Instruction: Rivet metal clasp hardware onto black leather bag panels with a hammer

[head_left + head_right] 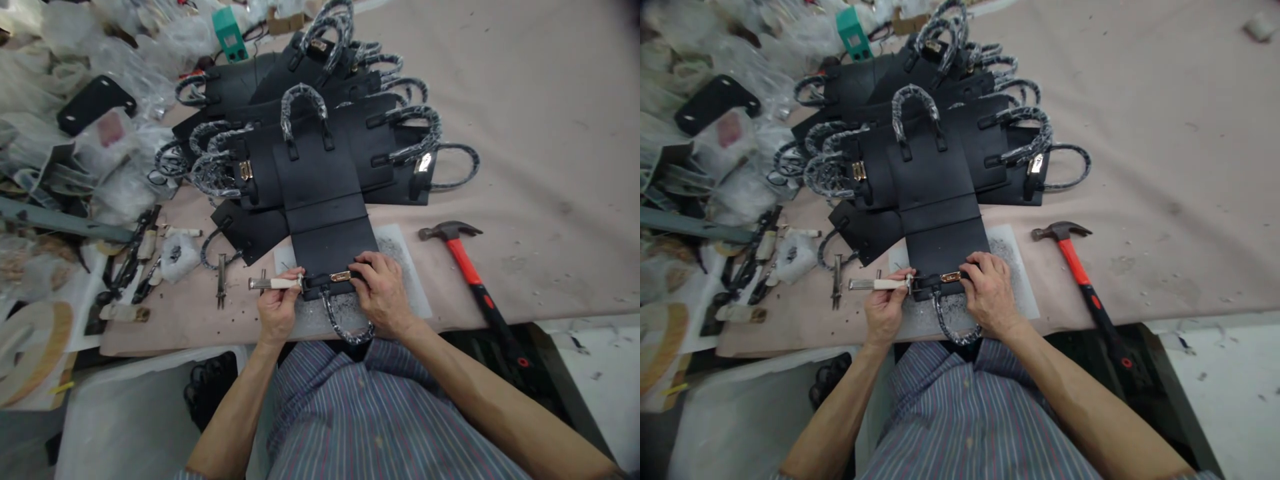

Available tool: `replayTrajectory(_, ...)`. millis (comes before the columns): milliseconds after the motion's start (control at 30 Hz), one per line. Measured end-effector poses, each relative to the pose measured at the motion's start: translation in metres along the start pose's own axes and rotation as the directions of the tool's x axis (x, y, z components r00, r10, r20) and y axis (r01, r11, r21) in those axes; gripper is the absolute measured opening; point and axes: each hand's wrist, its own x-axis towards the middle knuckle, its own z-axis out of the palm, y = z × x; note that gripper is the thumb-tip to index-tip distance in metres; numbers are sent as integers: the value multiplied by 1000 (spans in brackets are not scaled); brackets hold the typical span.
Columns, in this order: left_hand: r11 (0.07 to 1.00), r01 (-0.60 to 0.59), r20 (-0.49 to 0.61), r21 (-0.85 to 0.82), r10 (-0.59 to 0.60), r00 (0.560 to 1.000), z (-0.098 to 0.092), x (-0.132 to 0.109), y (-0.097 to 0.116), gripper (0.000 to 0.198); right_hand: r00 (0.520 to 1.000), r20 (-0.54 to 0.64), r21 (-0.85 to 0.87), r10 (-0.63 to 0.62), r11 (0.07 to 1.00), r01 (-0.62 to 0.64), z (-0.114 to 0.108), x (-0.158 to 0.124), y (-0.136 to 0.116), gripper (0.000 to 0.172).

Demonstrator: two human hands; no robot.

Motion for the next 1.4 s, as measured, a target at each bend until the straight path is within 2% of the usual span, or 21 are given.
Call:
replayTrajectory(200, 997, -14, 32, 82, 11, 999, 1, 1, 2, 14, 1000, -1, -1, 7, 1000, -7, 1, 1, -2, 17)
replayTrajectory(900, 986, -89, 78, 143, 79, 994, 5, 1, 2, 11, 998, 46, 27, 51, 998, -52, -3, 2, -2, 19)
replayTrajectory(1167, 967, -149, 83, 207, 134, 987, 7, 0, 1, 11, 998, 46, 21, 41, 999, -42, -2, 1, 0, 18)
replayTrajectory(1400, 914, -265, 70, 307, 256, 964, 8, -7, 2, 14, 999, 35, 17, 30, 999, -31, -3, 2, -1, 18)
